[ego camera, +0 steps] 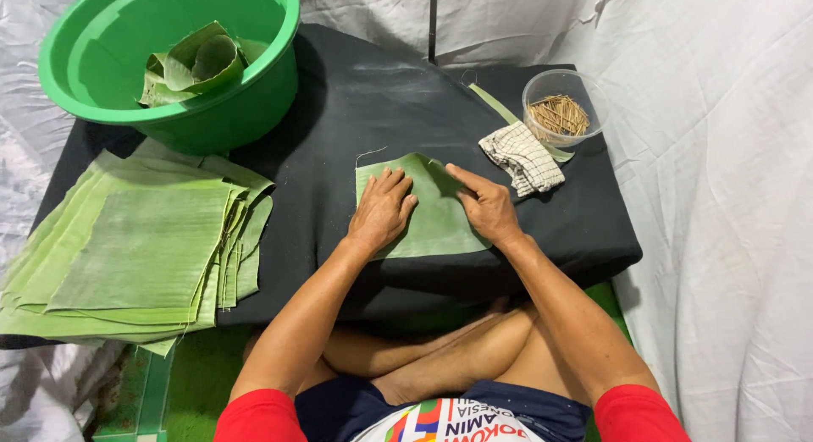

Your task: Wipe banana leaves with a cloth, fold them into pouches, and secure them with small wooden sticks.

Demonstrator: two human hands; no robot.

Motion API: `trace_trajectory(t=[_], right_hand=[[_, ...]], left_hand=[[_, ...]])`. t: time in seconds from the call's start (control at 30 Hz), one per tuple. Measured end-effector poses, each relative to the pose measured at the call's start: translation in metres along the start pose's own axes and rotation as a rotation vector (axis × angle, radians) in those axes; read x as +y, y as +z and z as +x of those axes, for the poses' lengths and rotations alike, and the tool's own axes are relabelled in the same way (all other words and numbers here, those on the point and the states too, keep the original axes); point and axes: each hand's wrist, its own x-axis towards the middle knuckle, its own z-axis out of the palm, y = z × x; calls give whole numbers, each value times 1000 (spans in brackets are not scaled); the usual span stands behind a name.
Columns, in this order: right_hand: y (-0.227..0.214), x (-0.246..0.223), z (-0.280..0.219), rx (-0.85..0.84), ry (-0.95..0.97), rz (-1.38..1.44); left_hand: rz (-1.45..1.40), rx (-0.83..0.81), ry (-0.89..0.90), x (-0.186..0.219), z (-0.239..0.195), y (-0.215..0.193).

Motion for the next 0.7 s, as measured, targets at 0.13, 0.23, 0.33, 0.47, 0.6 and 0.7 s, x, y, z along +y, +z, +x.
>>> trace_trajectory(t=[0.13,0.23,0.33,0.47,0.6,0.7], right_hand=[[-3,4,3,15,40,-79],[3,5,6,64,-58,-96],[5,2,3,47,-180,-142],[7,8,-1,71,-316,-249],[11,12,-3,79,-483,-347],[12,12,-5,85,-543,-394]], left_hand=[[6,22,5,10,-5,-11],[-24,22,1,9,-4,-12],[-66,13,-22,5,-3,-13],[-303,73,-94,-5,0,-16],[-434,116,-93,-1,-1,-27],[-392,106,-44,1,6,-30]])
